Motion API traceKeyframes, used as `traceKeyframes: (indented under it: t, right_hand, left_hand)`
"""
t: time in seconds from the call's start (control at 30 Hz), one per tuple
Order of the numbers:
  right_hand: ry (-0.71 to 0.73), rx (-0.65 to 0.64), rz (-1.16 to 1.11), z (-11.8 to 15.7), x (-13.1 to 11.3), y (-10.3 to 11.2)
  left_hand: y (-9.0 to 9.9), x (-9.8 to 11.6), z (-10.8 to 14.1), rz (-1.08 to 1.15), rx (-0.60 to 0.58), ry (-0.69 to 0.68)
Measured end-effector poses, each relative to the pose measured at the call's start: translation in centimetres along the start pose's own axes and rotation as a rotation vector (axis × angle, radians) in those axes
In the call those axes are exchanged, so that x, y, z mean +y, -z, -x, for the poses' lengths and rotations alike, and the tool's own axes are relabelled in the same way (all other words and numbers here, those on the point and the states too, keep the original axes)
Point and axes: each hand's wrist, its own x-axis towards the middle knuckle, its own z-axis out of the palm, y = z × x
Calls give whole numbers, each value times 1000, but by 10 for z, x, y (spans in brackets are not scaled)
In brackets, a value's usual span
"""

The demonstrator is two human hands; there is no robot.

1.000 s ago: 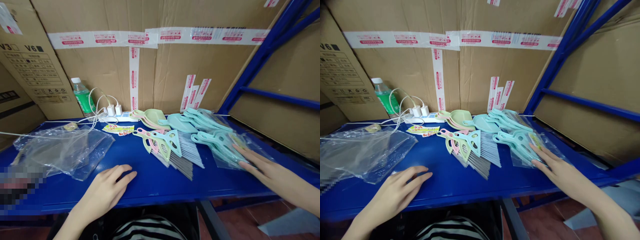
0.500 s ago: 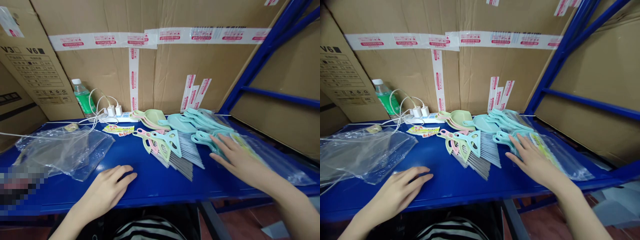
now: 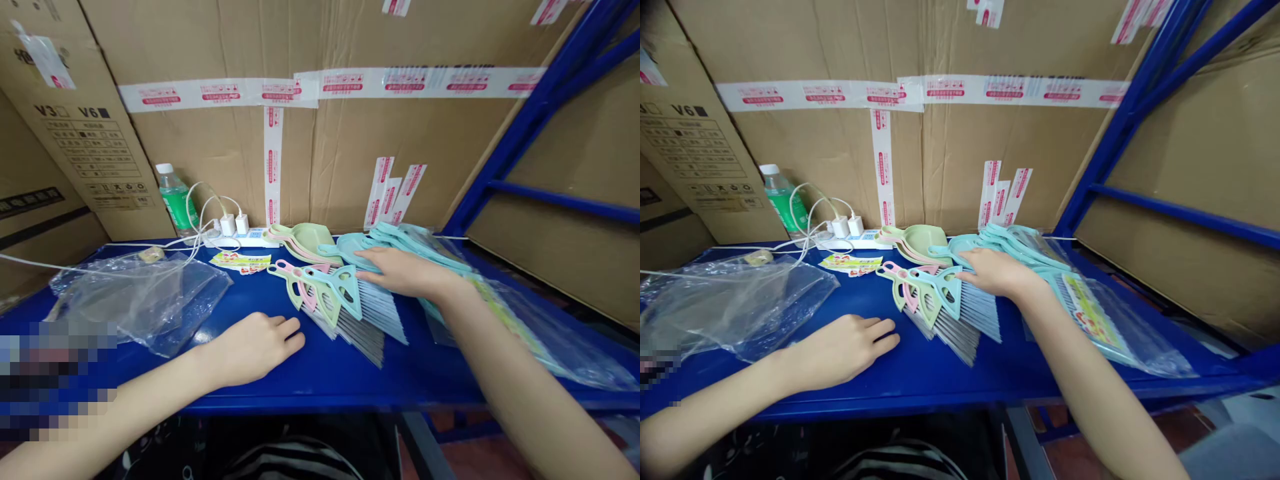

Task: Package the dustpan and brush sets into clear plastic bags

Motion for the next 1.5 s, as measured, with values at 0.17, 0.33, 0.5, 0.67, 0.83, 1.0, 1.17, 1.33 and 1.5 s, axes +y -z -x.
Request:
traceKeyframes:
  t: [0.17,0.33,0.5,0.67,0.83,1.0,1.17,1.33,1.5]
  right_hand:
    - [-22,56,167,-17,-20,4]
    - [-32,116,195,-14,-20,-6]
    - [-47,59,190,-15,-16,-12]
    - [-28,51,184,-15,-16,-15]
    - [-9,17,179,-15,-17,-16]
    - [45,-3,134,-13,-21,-15]
    - [77,-35,99,-14,-22,-17]
    - [94,-56,92,-16,-19,-21]
    - [96,-49,94,-17,-18,-20]
  left_hand:
    - [6,-4,-17,-3,-81,-57]
    - [17,-9,-32,24,-44,-137]
    - [43,-28,-62,102,68,-64]
    - [51,-55,-112,25,-18,230]
    - [41,-73,-151,32,-109,351]
    - [30,-83,-168,43,-113,388]
    - [25,-87,-172,48,-113,395]
    - [28,-92,-165,-2,-52,432]
    - [36,-104,-144,-68,-31,485]
